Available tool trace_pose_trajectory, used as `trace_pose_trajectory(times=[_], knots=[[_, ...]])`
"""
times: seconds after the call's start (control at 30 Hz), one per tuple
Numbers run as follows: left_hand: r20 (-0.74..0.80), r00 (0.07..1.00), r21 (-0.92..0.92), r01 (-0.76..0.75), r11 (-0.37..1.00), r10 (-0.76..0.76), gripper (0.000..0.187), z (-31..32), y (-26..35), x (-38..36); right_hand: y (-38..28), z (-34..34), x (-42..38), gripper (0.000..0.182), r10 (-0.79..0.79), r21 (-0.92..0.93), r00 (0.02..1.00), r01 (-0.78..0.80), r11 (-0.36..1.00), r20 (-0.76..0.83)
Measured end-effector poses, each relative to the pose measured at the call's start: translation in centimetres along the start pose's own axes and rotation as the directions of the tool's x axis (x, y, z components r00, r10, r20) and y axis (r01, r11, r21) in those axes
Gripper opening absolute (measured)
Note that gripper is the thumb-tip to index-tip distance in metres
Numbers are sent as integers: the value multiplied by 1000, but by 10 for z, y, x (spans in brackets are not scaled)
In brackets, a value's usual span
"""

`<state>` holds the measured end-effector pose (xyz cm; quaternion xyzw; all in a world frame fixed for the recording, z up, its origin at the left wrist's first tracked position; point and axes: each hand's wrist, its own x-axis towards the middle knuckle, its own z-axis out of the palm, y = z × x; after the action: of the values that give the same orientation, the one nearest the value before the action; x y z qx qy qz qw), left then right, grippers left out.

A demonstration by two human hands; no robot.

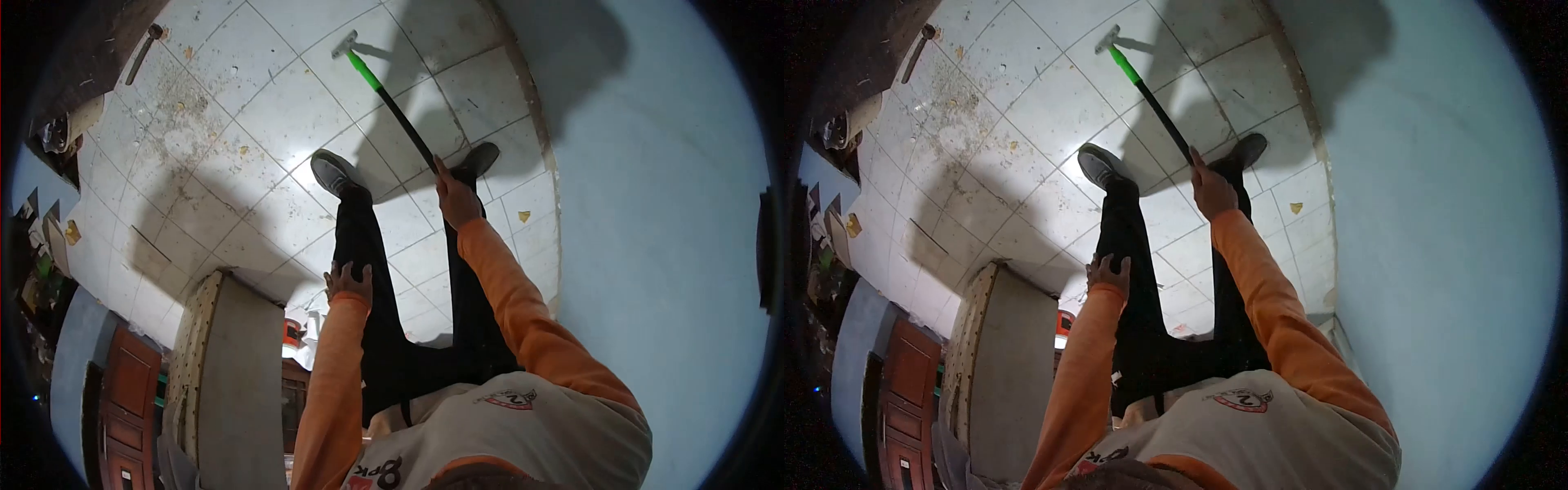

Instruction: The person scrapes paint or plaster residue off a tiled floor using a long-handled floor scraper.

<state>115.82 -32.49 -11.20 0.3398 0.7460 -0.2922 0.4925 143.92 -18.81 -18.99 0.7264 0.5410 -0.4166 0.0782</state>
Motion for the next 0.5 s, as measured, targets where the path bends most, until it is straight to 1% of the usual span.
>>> trace_pose_trajectory(times=[0.03,0.1,0.17,0.2,0.27,0.3,0.33,0.37,0.4,0.47,0.5], knots=[[-7,1000,2,-11,1000,11,66,-4,8,9,8,2,-9,52,-5,9,1000,5,1000,-15],[-2,1000,20,-19,1000,19,66,-7,11,13,39,-1,-68,51,110,-99,991,-102,990,76],[25,1000,41,4,999,-5,67,-13,2,9,44,-10,-100,52,149,-107,982,-137,985,115],[22,1000,40,0,999,-1,67,-13,0,16,45,-12,-103,52,185,-116,973,-170,979,140],[32,999,80,-6,997,4,67,-8,-16,20,29,11,-73,52,97,-71,992,-91,993,80],[-11,1000,35,-16,999,16,67,-4,-21,20,13,20,-46,51,61,-44,996,-58,997,62],[-12,1000,31,-4,1000,5,67,-2,-20,19,-3,31,-18,51,57,-78,997,-53,996,52],[-32,999,7,-12,1000,13,67,-2,-19,15,-34,16,-4,52,40,-53,998,-37,998,51],[-58,998,-20,-27,999,26,67,-3,-20,12,-33,23,-13,52,29,-49,998,-27,998,53],[-94,995,-85,-24,996,16,66,14,-20,8,-17,31,-36,52,88,-34,994,-86,996,66],[-120,992,-137,-44,990,28,66,29,-21,4,-1,34,-66,52,90,-47,994,-88,995,62]])
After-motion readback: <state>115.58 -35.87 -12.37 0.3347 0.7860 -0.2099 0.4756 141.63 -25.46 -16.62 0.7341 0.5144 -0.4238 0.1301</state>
